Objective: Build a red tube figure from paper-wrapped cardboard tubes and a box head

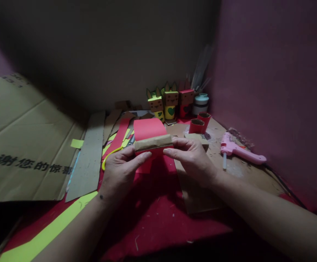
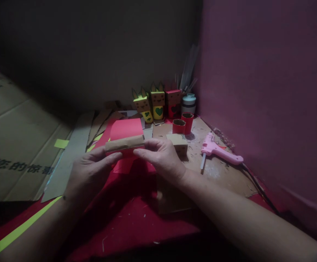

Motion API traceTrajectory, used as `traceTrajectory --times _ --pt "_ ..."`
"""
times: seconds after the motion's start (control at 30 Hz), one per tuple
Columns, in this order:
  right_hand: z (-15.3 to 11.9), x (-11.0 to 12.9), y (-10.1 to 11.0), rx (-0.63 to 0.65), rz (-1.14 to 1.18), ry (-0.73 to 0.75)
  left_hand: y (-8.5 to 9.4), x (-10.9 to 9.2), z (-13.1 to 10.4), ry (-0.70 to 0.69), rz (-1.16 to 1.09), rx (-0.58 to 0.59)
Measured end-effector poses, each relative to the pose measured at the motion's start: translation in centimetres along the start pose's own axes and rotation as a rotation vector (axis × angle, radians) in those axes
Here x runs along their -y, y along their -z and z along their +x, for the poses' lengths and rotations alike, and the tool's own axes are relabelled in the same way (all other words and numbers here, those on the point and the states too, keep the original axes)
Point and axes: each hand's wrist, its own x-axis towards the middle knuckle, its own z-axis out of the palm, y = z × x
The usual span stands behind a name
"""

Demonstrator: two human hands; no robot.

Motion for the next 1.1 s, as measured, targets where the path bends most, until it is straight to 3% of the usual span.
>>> traceTrajectory --times 0.2,0.3,0.4,0.47,0.6,0.77,0.9,1.1 --pt "0.5 0.1 0.4 -0.184 0.092 0.134 0.2 -0.1 0.2 0.029 -0.060 0.002" --pt "0.9 0.6 0.3 -0.251 0.181 0.080 0.5 0.3 0.1 0.011 -0.017 0.050" --pt "1.3 0.5 0.3 -0.172 0.265 -0.176 0.9 0.7 -0.1 -0.028 0.076 0.071" --pt "1.5 0.2 0.4 -0.138 0.322 -0.267 1.0 0.9 -0.1 -0.063 0.136 0.077" --pt "1.5 -0.1 0.2 -0.148 0.394 -0.258 1.0 1.0 -0.1 -0.113 0.169 0.073" --pt "1.3 0.2 -0.1 0.030 0.346 -0.322 0.9 0.7 -0.2 -0.135 0.193 0.066" --pt "1.2 0.4 -0.1 0.149 0.304 -0.258 0.7 0.5 -0.1 -0.056 0.142 0.101" --pt "1.0 0.5 0.1 0.156 0.205 -0.166 0.4 0.3 0.2 0.103 -0.061 0.168"
